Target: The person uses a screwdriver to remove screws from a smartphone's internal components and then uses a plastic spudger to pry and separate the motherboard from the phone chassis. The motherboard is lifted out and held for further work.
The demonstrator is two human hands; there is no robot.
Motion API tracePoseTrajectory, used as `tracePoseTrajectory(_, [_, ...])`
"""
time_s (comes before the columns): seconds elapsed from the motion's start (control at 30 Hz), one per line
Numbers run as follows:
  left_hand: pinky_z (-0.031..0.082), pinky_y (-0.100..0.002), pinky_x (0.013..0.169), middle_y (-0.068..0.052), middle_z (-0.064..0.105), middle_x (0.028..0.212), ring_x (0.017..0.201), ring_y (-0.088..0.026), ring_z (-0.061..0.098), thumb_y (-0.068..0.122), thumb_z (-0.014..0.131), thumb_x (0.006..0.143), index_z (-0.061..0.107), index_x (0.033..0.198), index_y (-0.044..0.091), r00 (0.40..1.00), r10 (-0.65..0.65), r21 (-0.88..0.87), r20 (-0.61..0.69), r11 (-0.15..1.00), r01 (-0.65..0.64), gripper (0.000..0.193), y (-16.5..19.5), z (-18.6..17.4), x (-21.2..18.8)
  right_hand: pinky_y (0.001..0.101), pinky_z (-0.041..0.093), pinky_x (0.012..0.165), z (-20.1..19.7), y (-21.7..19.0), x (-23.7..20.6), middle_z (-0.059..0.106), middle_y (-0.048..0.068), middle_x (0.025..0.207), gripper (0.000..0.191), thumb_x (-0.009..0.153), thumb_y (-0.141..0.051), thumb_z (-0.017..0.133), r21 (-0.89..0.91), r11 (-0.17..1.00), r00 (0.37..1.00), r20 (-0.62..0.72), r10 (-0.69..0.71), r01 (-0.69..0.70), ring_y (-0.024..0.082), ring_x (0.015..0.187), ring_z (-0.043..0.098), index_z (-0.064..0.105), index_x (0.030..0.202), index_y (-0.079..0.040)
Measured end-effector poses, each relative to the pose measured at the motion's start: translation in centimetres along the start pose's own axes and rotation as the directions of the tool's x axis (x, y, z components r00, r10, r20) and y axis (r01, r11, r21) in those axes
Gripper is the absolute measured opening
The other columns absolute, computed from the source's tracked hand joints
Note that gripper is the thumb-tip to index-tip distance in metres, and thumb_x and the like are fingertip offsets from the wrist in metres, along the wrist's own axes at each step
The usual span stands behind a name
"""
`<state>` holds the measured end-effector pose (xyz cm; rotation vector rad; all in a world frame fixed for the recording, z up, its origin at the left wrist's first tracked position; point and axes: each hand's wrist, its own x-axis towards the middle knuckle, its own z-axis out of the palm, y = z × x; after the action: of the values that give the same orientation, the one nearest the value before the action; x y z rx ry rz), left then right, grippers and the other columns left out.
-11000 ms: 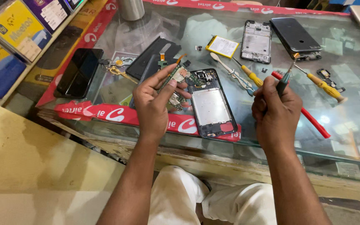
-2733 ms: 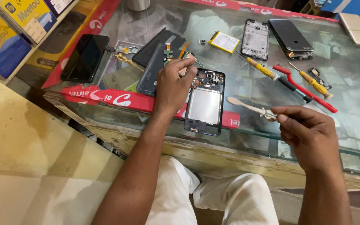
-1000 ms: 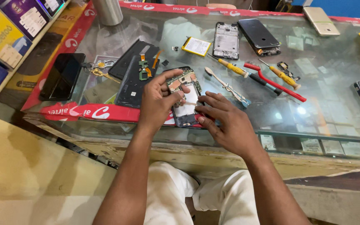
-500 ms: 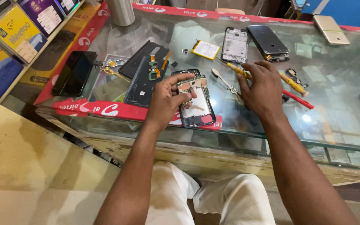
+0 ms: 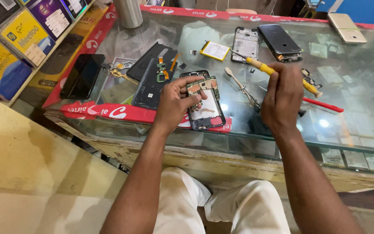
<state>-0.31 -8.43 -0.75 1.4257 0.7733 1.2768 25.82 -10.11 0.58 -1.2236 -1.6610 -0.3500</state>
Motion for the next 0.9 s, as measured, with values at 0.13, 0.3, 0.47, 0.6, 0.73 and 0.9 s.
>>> tracePoseTrajectory(0.13, [0.059,-0.024,0.069,-0.010,0.076,0.096,0.076,-0.009,0.070,-0.006,0.066,0.084,0.062,0.135,-0.003,1.000,0.005,-0.027,-0.023,1.000,-0.005,0.051,0.0,0.1,0.1,0.0400,0.045,0.065,-0.7,-3.7,-2.8,0.061,0.013,0.082,0.018,0.115,-0.015,0.050,0.219,0.955,0.978,0.105,0.180,-0.199,0.024,0.068,0.058,0.061,0.116,0.000])
tracePoseTrajectory(0.3, [0.062,-0.025,0.072,-0.009,0.074,0.097,0.078,-0.012,0.072,-0.008,0.066,0.084,0.057,0.140,-0.004,1.000,0.008,-0.082,-0.013,0.997,-0.009,0.058,0.2,0.3,-0.1,0.0291,0.044,0.059,-0.1,-4.3,-1.9,0.067,0.005,0.088,0.018,0.109,-0.016,0.050,0.501,0.764,0.899,0.369,0.237,-0.407,0.010,0.064,0.052,0.059,0.114,-0.001])
tracePoseTrajectory(0.47, [0.062,-0.027,0.073,-0.010,0.072,0.102,0.084,-0.012,0.070,-0.011,0.063,0.084,0.057,0.137,-0.005,0.999,0.031,-0.069,-0.023,0.997,-0.032,0.054,0.5,0.5,-0.3,0.0253,0.041,0.055,1.0,-3.7,-0.1,0.055,-0.001,0.083,0.017,0.104,-0.019,0.056,0.606,0.513,0.783,0.562,0.265,-0.608,0.005,0.066,0.047,0.060,0.113,-0.005])
tracePoseTrajectory(0.6, [0.064,-0.031,0.069,-0.010,0.070,0.109,0.094,-0.014,0.071,-0.013,0.063,0.082,0.046,0.130,-0.004,0.999,-0.011,-0.157,-0.045,0.988,0.004,0.052,0.7,0.6,-0.2,0.0310,0.034,0.050,0.8,-4.4,-0.4,0.045,0.006,0.065,0.031,0.103,-0.032,0.064,0.284,0.822,0.789,0.545,0.284,-0.493,0.010,0.058,0.039,0.065,0.098,-0.001])
tracePoseTrajectory(0.73, [0.067,-0.035,0.077,-0.014,0.069,0.108,0.094,-0.017,0.072,-0.013,0.062,0.083,0.045,0.135,-0.006,1.000,-0.010,-0.160,-0.025,0.987,0.006,0.056,0.6,0.6,-0.3,0.0352,0.039,0.048,0.5,-5.6,-0.2,0.056,0.007,0.056,0.041,0.101,-0.036,0.067,0.182,0.912,0.794,0.572,0.207,-0.368,0.013,0.052,0.049,0.066,0.084,0.001])
tracePoseTrajectory(0.9, [0.065,-0.034,0.082,-0.011,0.069,0.113,0.097,-0.018,0.073,-0.008,0.055,0.085,0.048,0.143,-0.006,1.000,0.006,-0.265,0.012,0.964,-0.002,0.059,0.5,0.4,-0.1,0.0426,0.045,0.051,0.2,-7.0,0.3,0.066,0.013,0.061,0.042,0.099,-0.041,0.063,0.058,0.959,0.786,0.588,0.191,-0.277,0.026,0.055,0.065,0.069,0.082,-0.003])
